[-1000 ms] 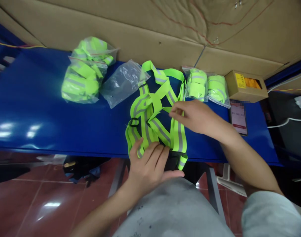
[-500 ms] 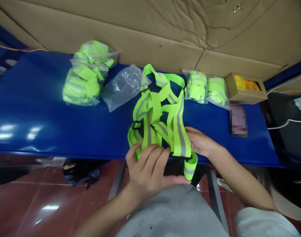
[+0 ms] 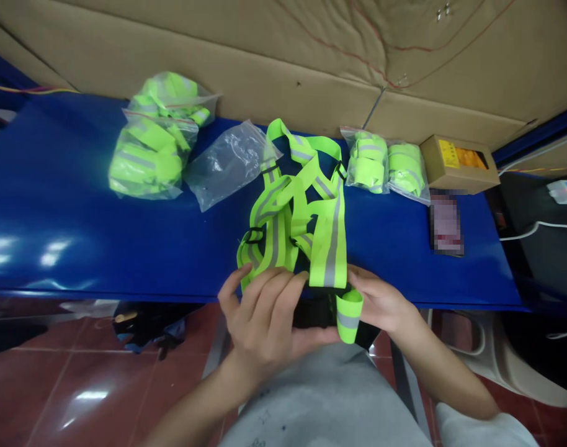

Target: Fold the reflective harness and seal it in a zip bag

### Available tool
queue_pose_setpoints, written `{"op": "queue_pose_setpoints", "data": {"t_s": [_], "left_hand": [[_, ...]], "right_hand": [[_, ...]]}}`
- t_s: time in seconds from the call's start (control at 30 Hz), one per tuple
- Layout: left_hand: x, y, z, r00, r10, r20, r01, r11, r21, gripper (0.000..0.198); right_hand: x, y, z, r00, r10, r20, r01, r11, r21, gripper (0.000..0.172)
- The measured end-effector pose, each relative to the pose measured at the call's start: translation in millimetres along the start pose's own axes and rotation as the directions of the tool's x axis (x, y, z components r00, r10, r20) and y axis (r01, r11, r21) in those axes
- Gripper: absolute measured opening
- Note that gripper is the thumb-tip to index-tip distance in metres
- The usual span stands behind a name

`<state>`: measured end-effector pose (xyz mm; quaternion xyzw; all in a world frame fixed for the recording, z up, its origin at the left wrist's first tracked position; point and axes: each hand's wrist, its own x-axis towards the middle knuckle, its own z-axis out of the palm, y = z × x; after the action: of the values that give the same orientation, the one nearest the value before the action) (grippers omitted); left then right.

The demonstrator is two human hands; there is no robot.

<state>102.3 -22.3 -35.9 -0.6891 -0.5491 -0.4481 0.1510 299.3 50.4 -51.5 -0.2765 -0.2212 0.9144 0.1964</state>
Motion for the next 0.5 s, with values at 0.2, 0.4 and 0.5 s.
{"op": "queue_pose_setpoints", "data": {"t_s": [0.2,0.4,0.5], "left_hand": [[-3.1,1.1,-2.0,1.000,0.015,0.019,-0.014,1.000,-0.007,0.053],[-4.2,3.1,-3.8,0.991,0.061,0.121,-0.061,0.998,-0.002,0.046],[-4.7,1.6,-5.6,0.987,0.095,0.130,-0.098,0.995,0.016,0.045]], "right_hand": [[-13.1,-0.6,9.7,0.996,-0.065,-0.057,0.066,0.998,0.005,0.030],[-22.0,1.4,16.0,0.993,0.027,-0.116,-0.017,0.996,0.088,0.033],[-15.9,1.8,16.8,0.991,0.011,-0.134,-0.002,0.998,0.066,0.026]]}}
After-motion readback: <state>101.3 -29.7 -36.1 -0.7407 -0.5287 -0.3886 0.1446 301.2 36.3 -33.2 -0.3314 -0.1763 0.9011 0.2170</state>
